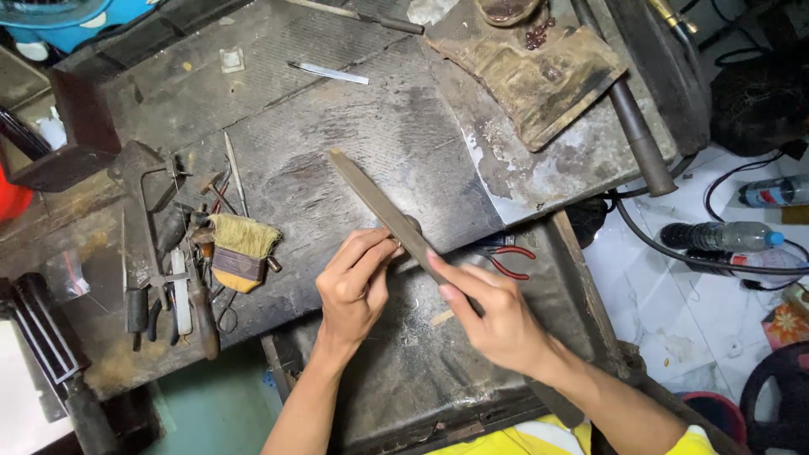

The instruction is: Filing a small metal ring or jewelry component at a workbench to shape and smooth it.

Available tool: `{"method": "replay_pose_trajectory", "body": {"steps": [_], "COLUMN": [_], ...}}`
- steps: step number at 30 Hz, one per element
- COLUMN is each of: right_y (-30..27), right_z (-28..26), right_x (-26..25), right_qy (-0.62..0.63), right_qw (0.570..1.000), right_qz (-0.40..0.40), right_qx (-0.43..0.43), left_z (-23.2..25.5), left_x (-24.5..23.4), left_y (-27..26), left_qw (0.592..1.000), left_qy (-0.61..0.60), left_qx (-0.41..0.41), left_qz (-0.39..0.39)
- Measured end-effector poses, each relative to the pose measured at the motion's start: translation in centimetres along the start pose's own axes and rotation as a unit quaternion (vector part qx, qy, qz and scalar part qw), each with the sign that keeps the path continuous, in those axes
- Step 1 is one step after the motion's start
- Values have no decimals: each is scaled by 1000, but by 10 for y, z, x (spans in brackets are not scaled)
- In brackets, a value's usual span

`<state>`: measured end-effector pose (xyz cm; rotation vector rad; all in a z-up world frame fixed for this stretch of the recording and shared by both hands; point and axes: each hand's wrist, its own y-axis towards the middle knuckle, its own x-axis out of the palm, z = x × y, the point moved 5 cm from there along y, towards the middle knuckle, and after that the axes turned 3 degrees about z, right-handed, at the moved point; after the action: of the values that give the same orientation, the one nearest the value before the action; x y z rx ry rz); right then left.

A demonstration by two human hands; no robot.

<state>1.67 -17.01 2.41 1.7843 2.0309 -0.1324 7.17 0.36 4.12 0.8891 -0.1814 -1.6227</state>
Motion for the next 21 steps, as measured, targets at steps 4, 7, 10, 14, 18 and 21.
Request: {"method": "replay_pose_trajectory", "body": {"steps": [4,7,10,14,18,21], "right_y": [-36,-88,-123,-115,-42,5], "right_z": [2,8,11,24,20,13], "right_x": [5,9,13,21,12,1], "right_qy": [-2,-12,-48,-54,-39,32], "right_qw": [999,994,991,991,998,999], "right_qz": [53,108,118,120,30,7], "right_qx": [8,19,50,-4,-33,-32], "left_z": [-3,-1,0,1,2,-4], "left_x": [0,-1,0,-2,-3,-1], "left_y": [-3,-3,-1,3,5,1], "left_qw": [1000,1000,1000,1000,1000,999], "left_qy": [12,10,2,3,-14,21], "left_qx": [-8,-10,-5,3,7,-6], "left_qz": [4,1,-8,-5,-14,40]}}
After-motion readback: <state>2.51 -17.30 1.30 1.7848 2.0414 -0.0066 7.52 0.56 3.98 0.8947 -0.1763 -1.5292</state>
